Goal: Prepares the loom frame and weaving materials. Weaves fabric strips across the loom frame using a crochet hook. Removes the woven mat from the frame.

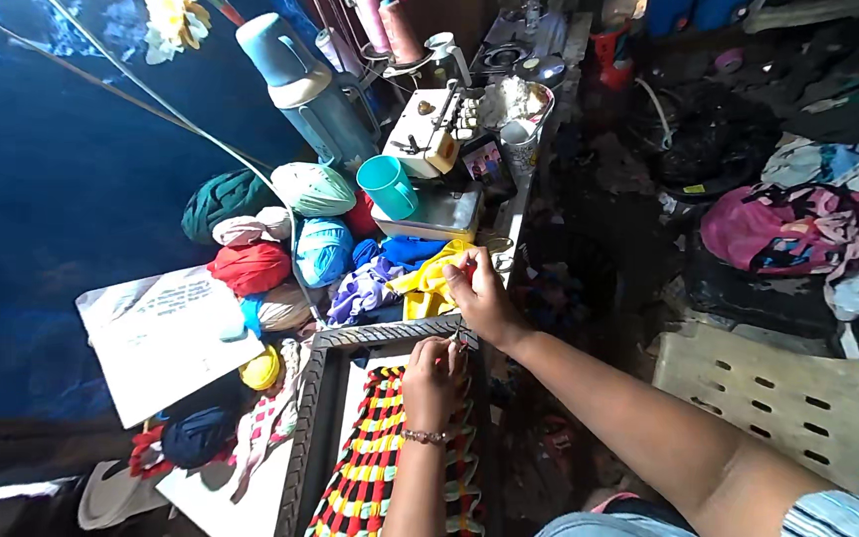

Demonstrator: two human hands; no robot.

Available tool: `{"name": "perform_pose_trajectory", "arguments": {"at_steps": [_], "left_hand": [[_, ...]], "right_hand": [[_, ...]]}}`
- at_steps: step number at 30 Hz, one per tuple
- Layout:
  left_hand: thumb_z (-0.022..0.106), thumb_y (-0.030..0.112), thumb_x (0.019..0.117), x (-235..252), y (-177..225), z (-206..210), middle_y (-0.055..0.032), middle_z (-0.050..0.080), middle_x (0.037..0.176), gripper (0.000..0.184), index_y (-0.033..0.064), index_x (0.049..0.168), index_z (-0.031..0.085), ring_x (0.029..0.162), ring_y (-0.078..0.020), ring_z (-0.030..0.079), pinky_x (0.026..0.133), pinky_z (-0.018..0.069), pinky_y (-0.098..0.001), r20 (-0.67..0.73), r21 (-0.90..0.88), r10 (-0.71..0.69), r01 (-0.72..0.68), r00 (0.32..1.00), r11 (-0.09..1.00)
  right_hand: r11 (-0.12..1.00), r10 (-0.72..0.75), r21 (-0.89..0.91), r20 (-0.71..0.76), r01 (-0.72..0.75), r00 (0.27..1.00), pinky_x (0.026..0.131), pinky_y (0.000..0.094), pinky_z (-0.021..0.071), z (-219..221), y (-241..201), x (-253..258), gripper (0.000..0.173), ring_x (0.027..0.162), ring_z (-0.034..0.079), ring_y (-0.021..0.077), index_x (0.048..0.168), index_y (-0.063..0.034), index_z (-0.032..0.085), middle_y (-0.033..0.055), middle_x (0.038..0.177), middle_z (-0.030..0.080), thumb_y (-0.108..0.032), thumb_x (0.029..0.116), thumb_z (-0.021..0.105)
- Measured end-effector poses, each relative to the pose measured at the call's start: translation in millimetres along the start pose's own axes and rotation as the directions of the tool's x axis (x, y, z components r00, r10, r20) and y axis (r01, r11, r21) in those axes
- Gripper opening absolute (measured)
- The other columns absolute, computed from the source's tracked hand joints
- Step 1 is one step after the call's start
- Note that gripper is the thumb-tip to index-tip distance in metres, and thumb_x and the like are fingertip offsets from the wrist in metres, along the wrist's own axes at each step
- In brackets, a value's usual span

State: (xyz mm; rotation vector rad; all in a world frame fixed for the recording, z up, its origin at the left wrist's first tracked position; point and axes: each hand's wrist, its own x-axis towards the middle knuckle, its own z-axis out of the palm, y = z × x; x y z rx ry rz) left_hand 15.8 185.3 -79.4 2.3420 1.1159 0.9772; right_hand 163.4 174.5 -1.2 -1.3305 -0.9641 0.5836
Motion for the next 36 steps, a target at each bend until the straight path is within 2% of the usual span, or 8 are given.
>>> {"name": "perform_pose_trajectory", "arguments": {"at_steps": [3, 8, 11, 15, 20, 28, 32, 36], "left_hand": [[0.071, 0.009, 0.0899, 0, 1, -2, -0.0196, 0.074, 0.100, 0.027, -0.0050, 0.113, 0.073, 0.090, -0.0299, 0.074, 0.082, 0.0608, -0.0443, 0.049, -0.027, -0.027, 0.029, 0.998, 0.999], [0.070, 0.005, 0.0858, -1, -4, -3, -0.0135, 0.074, 0.107, 0.016, 0.0024, 0.098, 0.079, 0.098, -0.0148, 0.072, 0.086, 0.0590, -0.0263, 0.073, -0.251, -0.088, 0.103, 0.993, 0.962], [0.069, 0.012, 0.0882, 1, 1, -6, -0.0124, 0.075, 0.107, 0.016, 0.0030, 0.097, 0.079, 0.102, -0.0188, 0.071, 0.091, 0.0570, -0.0332, 0.098, -0.221, -0.108, 0.128, 0.989, 0.967], [0.066, 0.012, 0.0885, 1, 2, -4, -0.0149, 0.075, 0.108, 0.019, 0.0024, 0.098, 0.079, 0.103, -0.0298, 0.071, 0.091, 0.0562, -0.0469, 0.117, -0.124, -0.092, 0.107, 0.989, 0.987], [0.065, 0.010, 0.0855, -1, -2, 3, -0.0160, 0.075, 0.108, 0.021, 0.0009, 0.099, 0.079, 0.102, -0.0315, 0.072, 0.091, 0.0563, -0.0472, 0.091, -0.128, -0.069, 0.080, 0.993, 0.989], [0.067, 0.008, 0.0871, -11, -10, 5, -0.0171, 0.076, 0.101, 0.018, -0.0012, 0.096, 0.079, 0.094, -0.0225, 0.075, 0.084, 0.0608, -0.0317, -0.096, -0.106, 0.062, -0.072, 0.993, 0.992], [0.064, 0.008, 0.0875, -13, -9, 10, -0.0165, 0.076, 0.096, 0.017, -0.0032, 0.092, 0.076, 0.089, -0.0249, 0.076, 0.080, 0.0620, -0.0359, -0.123, -0.026, 0.068, -0.072, 0.990, 0.997], [0.066, 0.006, 0.0871, -12, -7, 10, -0.0160, 0.076, 0.095, 0.014, -0.0031, 0.093, 0.075, 0.087, -0.0268, 0.076, 0.078, 0.0623, -0.0388, -0.094, 0.039, 0.070, -0.066, 0.993, 0.997]], "right_hand": [[0.970, 0.038, 0.240, 0.015, -0.041, 0.999, 0.050, 0.0216, 0.0420, -8, 7, -9, 0.011, 0.052, 0.045, 0.0057, 0.108, -0.0102, 0.047, 0.0000, 0.071, 0.048, -0.016, 0.1033, 0.055], [0.680, 0.252, 0.709, 0.014, -0.187, 0.968, 0.052, 0.0195, 0.0430, -22, 11, -8, 0.019, 0.050, 0.046, 0.0025, 0.088, -0.0200, 0.051, -0.0081, 0.059, 0.047, -0.008, 0.1025, 0.048], [0.521, 0.424, 0.802, 0.054, -0.293, 0.904, 0.058, 0.0220, 0.0497, -27, 11, -3, 0.041, 0.048, 0.048, 0.0033, 0.071, -0.0220, 0.050, -0.0098, 0.052, 0.043, -0.029, 0.1105, 0.038], [0.409, 0.675, 0.826, 0.012, -0.388, 0.737, 0.048, 0.0219, 0.0438, -24, 6, 3, 0.050, 0.042, 0.040, 0.0057, 0.068, -0.0213, 0.042, -0.0082, 0.050, 0.035, -0.047, 0.1104, 0.037], [0.481, 0.645, 0.793, -0.032, -0.374, 0.763, 0.048, 0.0203, 0.0410, -19, -7, 0, 0.045, 0.042, 0.039, 0.0052, 0.071, -0.0202, 0.045, -0.0077, 0.051, 0.035, -0.041, 0.1105, 0.042], [0.232, 0.699, 0.907, 0.095, -0.351, 0.709, 0.044, 0.0259, 0.0420, -32, 19, 8, 0.061, 0.038, 0.040, 0.0084, 0.055, -0.0222, 0.035, -0.0068, 0.044, 0.036, -0.051, 0.1082, 0.040], [0.127, 0.708, 0.954, 0.104, -0.271, 0.698, 0.038, 0.0247, 0.0343, -32, 59, -1, 0.066, 0.034, 0.033, 0.0075, 0.053, -0.0225, 0.032, -0.0072, 0.041, 0.030, -0.060, 0.1068, 0.031], [0.065, 0.606, 0.979, 0.115, -0.193, 0.787, 0.036, 0.0221, 0.0293, -29, 87, -9, 0.071, 0.032, 0.031, 0.0051, 0.049, -0.0224, 0.033, -0.0075, 0.040, 0.030, -0.064, 0.1059, 0.023]]}}
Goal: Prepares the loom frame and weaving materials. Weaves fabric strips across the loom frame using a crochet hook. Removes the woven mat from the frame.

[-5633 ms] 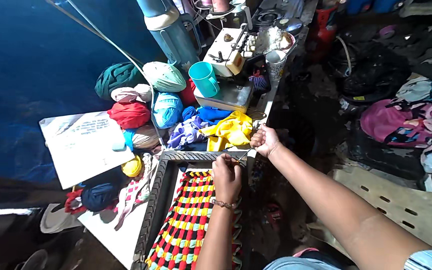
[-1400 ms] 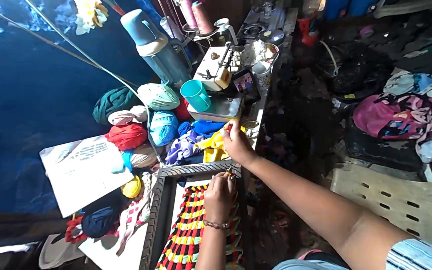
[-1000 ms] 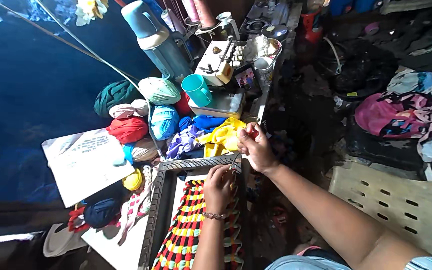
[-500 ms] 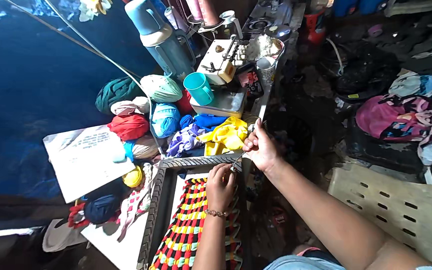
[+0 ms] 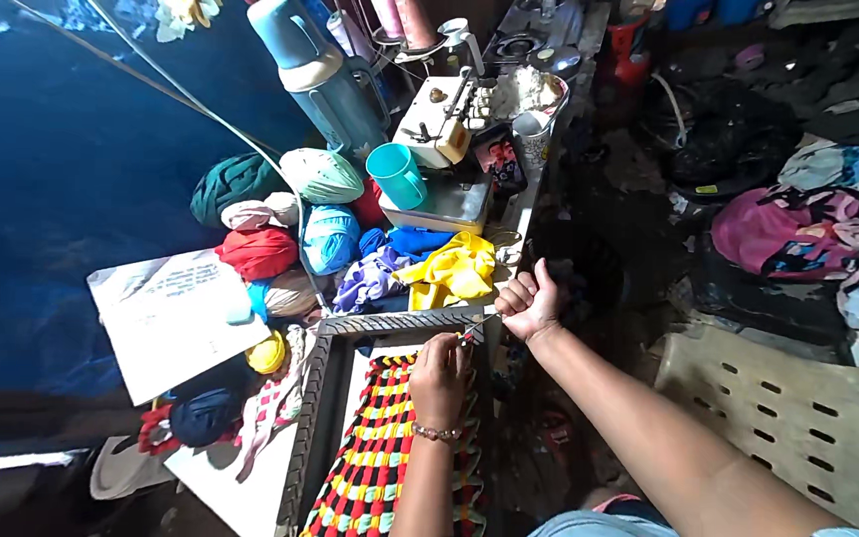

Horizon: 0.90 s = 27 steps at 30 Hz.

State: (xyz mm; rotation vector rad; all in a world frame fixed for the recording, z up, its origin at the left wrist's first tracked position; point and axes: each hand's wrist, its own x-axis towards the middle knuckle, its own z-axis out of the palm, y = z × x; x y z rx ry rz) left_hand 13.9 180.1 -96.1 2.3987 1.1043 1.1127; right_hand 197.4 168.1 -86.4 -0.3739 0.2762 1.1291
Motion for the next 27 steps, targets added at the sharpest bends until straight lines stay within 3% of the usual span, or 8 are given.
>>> {"name": "perform_pose_trajectory", "arguments": {"at_steps": [5, 9, 11, 13, 16, 21, 24, 27], "left_hand": [[0.066, 0.008, 0.0898, -3, -1, 3, -0.0157, 0.077, 0.099, 0.014, -0.0011, 0.094, 0.076, 0.095, -0.0309, 0.076, 0.083, 0.0615, -0.0447, 0.039, 0.007, -0.001, 0.001, 0.999, 1.000], [0.064, 0.014, 0.0918, -1, -3, 5, -0.0140, 0.076, 0.097, 0.018, 0.0016, 0.091, 0.077, 0.098, -0.0326, 0.074, 0.087, 0.0596, -0.0456, 0.026, 0.044, 0.039, -0.040, 0.999, 0.998], [0.065, 0.015, 0.0914, 0, -1, 4, -0.0157, 0.075, 0.099, 0.017, 0.0035, 0.092, 0.077, 0.099, -0.0364, 0.071, 0.084, 0.0572, -0.0518, 0.031, 0.060, 0.031, -0.032, 0.999, 0.998], [0.066, 0.015, 0.0902, 1, 1, 4, -0.0171, 0.073, 0.100, 0.016, 0.0042, 0.091, 0.077, 0.099, -0.0390, 0.070, 0.083, 0.0557, -0.0554, 0.027, 0.069, 0.017, -0.019, 0.999, 0.997], [0.067, 0.015, 0.0893, 0, 3, 4, -0.0180, 0.073, 0.100, 0.015, 0.0036, 0.091, 0.077, 0.099, -0.0399, 0.069, 0.083, 0.0544, -0.0562, 0.027, 0.060, 0.005, -0.007, 1.000, 0.998], [0.067, 0.013, 0.0876, -1, 4, 4, -0.0200, 0.072, 0.100, 0.016, 0.0009, 0.092, 0.076, 0.098, -0.0405, 0.069, 0.085, 0.0547, -0.0537, -0.006, 0.057, 0.015, -0.015, 1.000, 0.998], [0.068, 0.013, 0.0857, 0, 3, 4, -0.0196, 0.072, 0.097, 0.016, 0.0001, 0.091, 0.075, 0.096, -0.0383, 0.069, 0.086, 0.0552, -0.0497, -0.071, 0.045, 0.052, -0.049, 0.996, 0.998], [0.067, 0.011, 0.0855, 5, 6, -1, -0.0196, 0.072, 0.094, 0.016, -0.0029, 0.090, 0.074, 0.089, -0.0315, 0.071, 0.082, 0.0586, -0.0403, -0.058, -0.030, -0.003, 0.002, 0.998, 1.000]], "right_hand": [[0.995, 0.057, -0.090, 0.209, -0.038, 0.976, 0.036, 0.0218, 0.0301, -8, -5, 10, 0.070, 0.033, 0.032, 0.0042, 0.049, -0.0233, 0.036, -0.0089, 0.041, 0.030, -0.068, 0.1026, 0.030], [0.930, 0.189, -0.366, 0.507, 0.011, 0.841, 0.041, 0.0202, 0.0349, 19, -13, 10, 0.062, 0.037, 0.039, 0.0006, 0.050, -0.0276, 0.042, -0.0129, 0.042, 0.037, -0.060, 0.1030, 0.040], [0.846, 0.273, -0.526, 0.570, 0.090, 0.775, 0.043, 0.0190, 0.0334, 38, -13, 1, 0.056, 0.039, 0.038, -0.0014, 0.052, -0.0285, 0.040, -0.0144, 0.044, 0.037, -0.046, 0.1053, 0.041], [0.718, 0.327, -0.669, 0.569, 0.194, 0.754, 0.042, 0.0174, 0.0291, 60, -8, -16, 0.050, 0.039, 0.034, -0.0025, 0.054, -0.0269, 0.037, -0.0147, 0.045, 0.035, -0.029, 0.1041, 0.037], [0.528, 0.371, -0.793, 0.537, 0.304, 0.758, 0.045, 0.0187, 0.0310, 75, 2, -34, 0.048, 0.042, 0.035, -0.0014, 0.059, -0.0238, 0.037, -0.0136, 0.048, 0.035, -0.029, 0.1062, 0.036], [0.397, 0.332, -0.840, 0.506, 0.369, 0.796, 0.045, 0.0194, 0.0325, 84, 10, -50, 0.052, 0.042, 0.037, 0.0021, 0.061, -0.0169, 0.042, -0.0073, 0.049, 0.037, -0.038, 0.1086, 0.039], [0.356, 0.324, -0.828, 0.543, 0.432, 0.775, 0.044, 0.0187, 0.0320, 102, 13, -59, 0.052, 0.042, 0.036, 0.0017, 0.061, -0.0144, 0.043, -0.0069, 0.049, 0.036, -0.032, 0.1096, 0.038], [0.198, 0.325, -0.810, 0.586, 0.553, 0.742, 0.051, 0.0202, 0.0342, 114, 15, -57, 0.039, 0.052, 0.039, 0.0038, 0.071, -0.0051, 0.049, -0.0024, 0.060, 0.040, -0.022, 0.1066, 0.049]]}}
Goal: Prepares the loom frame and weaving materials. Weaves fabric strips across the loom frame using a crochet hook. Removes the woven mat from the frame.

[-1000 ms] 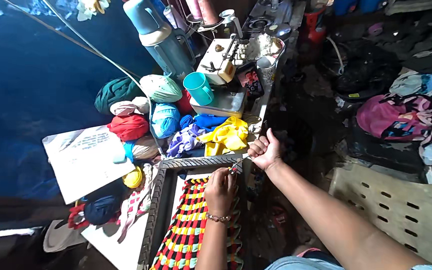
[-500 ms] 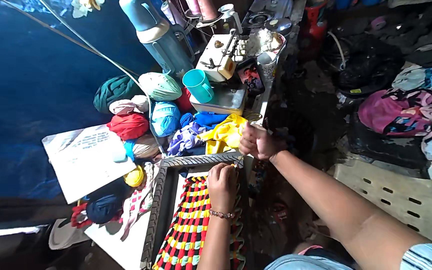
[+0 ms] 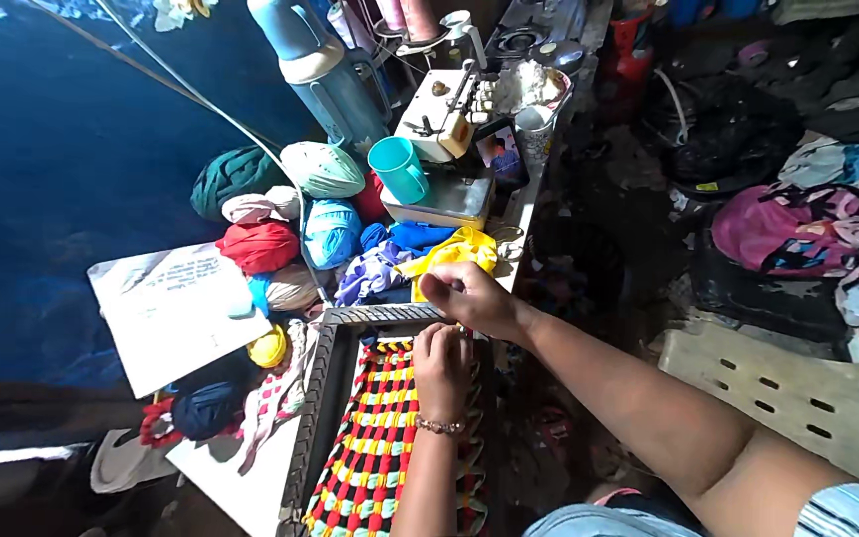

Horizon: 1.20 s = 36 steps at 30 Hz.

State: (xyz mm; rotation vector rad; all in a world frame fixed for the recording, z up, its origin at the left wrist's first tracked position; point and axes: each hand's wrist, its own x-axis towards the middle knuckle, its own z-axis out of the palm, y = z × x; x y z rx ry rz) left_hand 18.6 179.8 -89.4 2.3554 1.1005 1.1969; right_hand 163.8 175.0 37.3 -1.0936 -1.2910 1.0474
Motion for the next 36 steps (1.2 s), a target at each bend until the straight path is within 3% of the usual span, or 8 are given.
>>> {"name": "perform_pose_trajectory", "arguments": {"at_steps": [5, 9, 16, 21, 26, 29, 31, 36], "left_hand": [[0.065, 0.010, 0.0915, 11, 5, -16, -0.0144, 0.075, 0.087, 0.018, -0.0044, 0.098, 0.074, 0.077, -0.0185, 0.074, 0.075, 0.0614, -0.0338, 0.189, -0.121, -0.216, 0.241, 0.958, 0.963], [0.066, 0.009, 0.0921, 16, 12, -22, -0.0128, 0.076, 0.086, 0.016, -0.0027, 0.098, 0.075, 0.076, -0.0175, 0.074, 0.074, 0.0607, -0.0343, 0.240, -0.080, -0.275, 0.302, 0.931, 0.950], [0.068, 0.001, 0.0833, 2, 13, -14, -0.0150, 0.075, 0.080, 0.010, -0.0054, 0.089, 0.073, 0.071, -0.0234, 0.075, 0.067, 0.0624, -0.0368, 0.095, 0.037, -0.031, 0.028, 0.995, 0.999], [0.066, 0.003, 0.0868, -9, 9, -8, -0.0182, 0.076, 0.091, 0.014, -0.0077, 0.093, 0.073, 0.080, -0.0276, 0.077, 0.074, 0.0628, -0.0369, 0.062, 0.058, 0.013, -0.016, 0.998, 0.998], [0.066, 0.011, 0.0890, -12, 3, -6, -0.0185, 0.076, 0.097, 0.018, -0.0043, 0.087, 0.075, 0.087, -0.0252, 0.076, 0.079, 0.0621, -0.0327, 0.063, -0.015, 0.010, -0.010, 0.998, 1.000], [0.069, 0.010, 0.0872, -10, 2, -5, -0.0174, 0.076, 0.092, 0.016, -0.0031, 0.080, 0.075, 0.080, -0.0218, 0.076, 0.074, 0.0614, -0.0286, 0.040, -0.024, -0.004, 0.005, 0.999, 1.000], [0.071, 0.005, 0.0840, -8, 3, -7, -0.0182, 0.075, 0.092, 0.010, -0.0044, 0.081, 0.073, 0.081, -0.0245, 0.075, 0.075, 0.0617, -0.0327, 0.067, -0.024, -0.042, 0.044, 0.997, 0.999], [0.071, 0.001, 0.0844, 2, 3, -21, -0.0164, 0.074, 0.100, 0.030, -0.0044, 0.114, 0.072, 0.091, -0.0199, 0.073, 0.084, 0.0604, -0.0337, 0.271, -0.204, -0.245, 0.304, 0.931, 0.931]], "right_hand": [[0.997, 0.069, -0.051, 0.078, -0.065, 0.995, 0.058, 0.0230, 0.0386, -7, 8, 9, 0.012, 0.062, 0.043, 0.0063, 0.103, -0.0007, 0.050, 0.0025, 0.076, 0.046, -0.012, 0.1056, 0.048], [0.975, 0.131, -0.193, 0.083, -0.113, 0.988, 0.070, 0.0317, 0.0508, -5, 8, 19, 0.021, 0.070, 0.057, 0.0147, 0.122, 0.0046, 0.045, 0.0101, 0.083, 0.055, -0.013, 0.1090, 0.047], [0.843, 0.206, -0.480, -0.129, -0.243, 0.970, 0.086, 0.0510, 0.0556, 24, 14, 32, 0.029, 0.098, 0.070, 0.0378, 0.129, 0.0045, 0.047, 0.0242, 0.100, 0.067, -0.017, 0.1105, 0.045], [0.849, 0.323, -0.318, -0.319, -0.422, 0.891, 0.090, 0.0500, 0.0546, 15, 17, 45, 0.032, 0.103, 0.069, 0.0367, 0.134, 0.0055, 0.042, 0.0257, 0.108, 0.065, -0.016, 0.1107, 0.044], [0.944, 0.239, -0.081, -0.495, -0.318, 0.836, 0.072, 0.0404, 0.0532, 5, 33, 29, 0.029, 0.074, 0.061, 0.0231, 0.124, 0.0073, 0.047, 0.0170, 0.092, 0.059, -0.018, 0.1089, 0.049], [0.977, 0.192, 0.031, -0.549, -0.210, 0.813, 0.053, 0.0294, 0.0436, 10, 35, 12, 0.024, 0.054, 0.045, 0.0115, 0.113, -0.0003, 0.048, 0.0055, 0.075, 0.048, -0.023, 0.1081, 0.051], [0.986, 0.169, 0.099, -0.560, -0.138, 0.811, 0.050, 0.0259, 0.0421, 14, 36, 2, 0.020, 0.051, 0.042, 0.0079, 0.109, -0.0045, 0.047, 0.0016, 0.071, 0.046, -0.024, 0.1077, 0.052], [0.939, 0.090, 0.328, -0.515, 0.099, 0.853, 0.047, 0.0181, 0.0382, 14, 43, -23, 0.008, 0.047, 0.039, 0.0013, 0.100, -0.0163, 0.046, -0.0070, 0.061, 0.041, -0.018, 0.1049, 0.052]]}}
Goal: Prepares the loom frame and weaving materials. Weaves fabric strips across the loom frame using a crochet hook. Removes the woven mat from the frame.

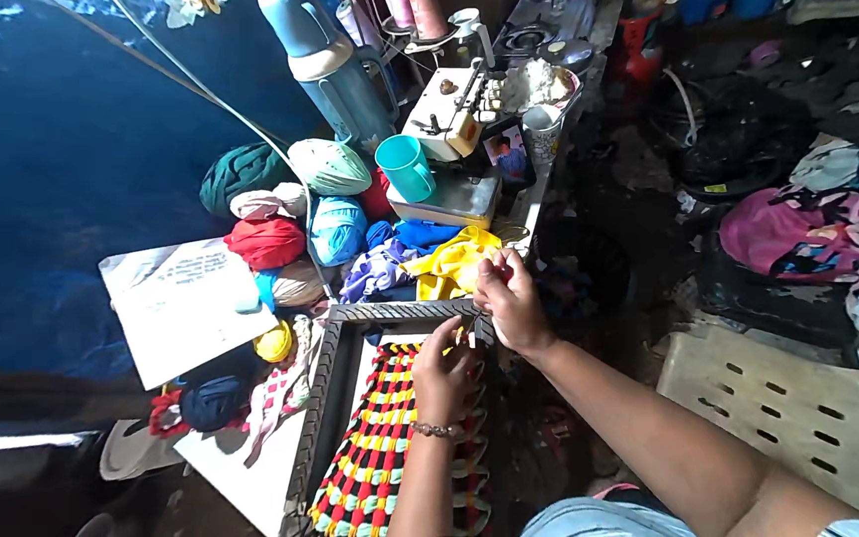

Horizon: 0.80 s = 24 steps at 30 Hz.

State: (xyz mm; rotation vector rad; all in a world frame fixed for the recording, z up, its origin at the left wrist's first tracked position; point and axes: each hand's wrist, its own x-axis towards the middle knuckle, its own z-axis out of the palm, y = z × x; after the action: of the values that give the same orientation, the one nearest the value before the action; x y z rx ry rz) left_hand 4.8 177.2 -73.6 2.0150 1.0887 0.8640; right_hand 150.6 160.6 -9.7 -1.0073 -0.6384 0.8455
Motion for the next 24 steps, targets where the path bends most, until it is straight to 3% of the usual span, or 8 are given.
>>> {"name": "perform_pose_trajectory", "arguments": {"at_steps": [2, 4, 6, 9, 13, 15, 20, 24], "left_hand": [[0.071, 0.001, 0.0861, 3, -1, -9, -0.0133, 0.075, 0.101, 0.020, -0.0005, 0.106, 0.077, 0.092, -0.0146, 0.073, 0.086, 0.0600, -0.0285, 0.061, -0.057, -0.062, 0.065, 0.996, 0.996], [0.072, 0.001, 0.0871, 7, 1, -19, -0.0073, 0.077, 0.096, 0.014, 0.0013, 0.099, 0.078, 0.089, -0.0069, 0.073, 0.086, 0.0594, -0.0233, 0.124, -0.076, -0.151, 0.161, 0.981, 0.984], [0.072, 0.002, 0.0887, 14, 5, -27, -0.0037, 0.077, 0.092, 0.011, 0.0022, 0.099, 0.077, 0.084, -0.0032, 0.072, 0.081, 0.0588, -0.0210, 0.192, -0.069, -0.243, 0.260, 0.951, 0.963], [0.069, 0.003, 0.0928, 20, 8, -33, -0.0033, 0.075, 0.092, 0.011, 0.0025, 0.102, 0.075, 0.080, -0.0054, 0.071, 0.077, 0.0594, -0.0231, 0.264, -0.094, -0.353, 0.388, 0.898, 0.917], [0.065, 0.002, 0.0945, 21, 5, -38, -0.0055, 0.074, 0.096, 0.013, 0.0002, 0.105, 0.073, 0.082, -0.0084, 0.071, 0.078, 0.0599, -0.0257, 0.322, -0.181, -0.370, 0.441, 0.871, 0.879], [0.064, -0.001, 0.0940, 20, 4, -41, -0.0074, 0.074, 0.100, 0.014, -0.0015, 0.106, 0.072, 0.082, -0.0105, 0.072, 0.079, 0.0609, -0.0274, 0.348, -0.232, -0.386, 0.477, 0.855, 0.848], [0.064, 0.000, 0.0936, 17, -2, -40, -0.0078, 0.074, 0.102, 0.014, -0.0012, 0.105, 0.071, 0.083, -0.0119, 0.072, 0.079, 0.0611, -0.0281, 0.347, -0.242, -0.400, 0.493, 0.848, 0.836], [0.065, 0.001, 0.0927, 12, -4, -35, -0.0076, 0.074, 0.099, 0.013, -0.0019, 0.103, 0.072, 0.084, -0.0114, 0.072, 0.078, 0.0609, -0.0269, 0.284, -0.299, -0.368, 0.446, 0.886, 0.844]], "right_hand": [[0.972, 0.067, 0.223, 0.013, -0.068, 0.998, 0.051, 0.0175, 0.0411, -12, 1, -3, 0.016, 0.049, 0.043, 0.0004, 0.091, -0.0215, 0.049, -0.0100, 0.060, 0.044, -0.018, 0.1060, 0.043], [0.874, 0.237, 0.442, -0.024, -0.202, 0.971, 0.057, 0.0216, 0.0479, -22, 0, -3, 0.041, 0.048, 0.047, 0.0036, 0.073, -0.0222, 0.051, -0.0093, 0.053, 0.044, -0.031, 0.1104, 0.036], [0.741, 0.401, 0.612, -0.071, -0.278, 0.913, 0.060, 0.0287, 0.0528, -28, -2, -3, 0.058, 0.047, 0.049, 0.0089, 0.057, -0.0202, 0.043, -0.0067, 0.048, 0.041, -0.040, 0.1115, 0.035], [0.613, 0.613, 0.739, -0.221, -0.280, 0.758, 0.055, 0.0351, 0.0549, -33, -2, -3, 0.062, 0.042, 0.048, 0.0138, 0.054, -0.0193, 0.034, -0.0037, 0.045, 0.037, -0.044, 0.1104, 0.038], [0.509, 0.758, 0.828, -0.301, -0.236, 0.578, 0.048, 0.0310, 0.0509, -35, 16, -12, 0.057, 0.036, 0.042, 0.0131, 0.058, -0.0192, 0.031, -0.0021, 0.042, 0.033, -0.038, 0.1110, 0.033], [0.474, 0.755, 0.854, -0.268, -0.216, 0.598, 0.046, 0.0291, 0.0474, -36, 29, -20, 0.059, 0.034, 0.039, 0.0121, 0.056, -0.0193, 0.030, -0.0026, 0.041, 0.032, -0.038, 0.1111, 0.029], [0.518, 0.563, 0.821, -0.116, -0.240, 0.818, 0.042, 0.0255, 0.0387, -45, 53, -21, 0.068, 0.033, 0.035, 0.0085, 0.049, -0.0205, 0.030, -0.0052, 0.039, 0.031, -0.047, 0.1105, 0.022], [0.639, 0.274, 0.705, 0.163, -0.306, 0.948, 0.042, 0.0221, 0.0360, -42, 49, -6, 0.067, 0.036, 0.037, 0.0041, 0.048, -0.0230, 0.038, -0.0089, 0.041, 0.033, -0.056, 0.1061, 0.035]]}}
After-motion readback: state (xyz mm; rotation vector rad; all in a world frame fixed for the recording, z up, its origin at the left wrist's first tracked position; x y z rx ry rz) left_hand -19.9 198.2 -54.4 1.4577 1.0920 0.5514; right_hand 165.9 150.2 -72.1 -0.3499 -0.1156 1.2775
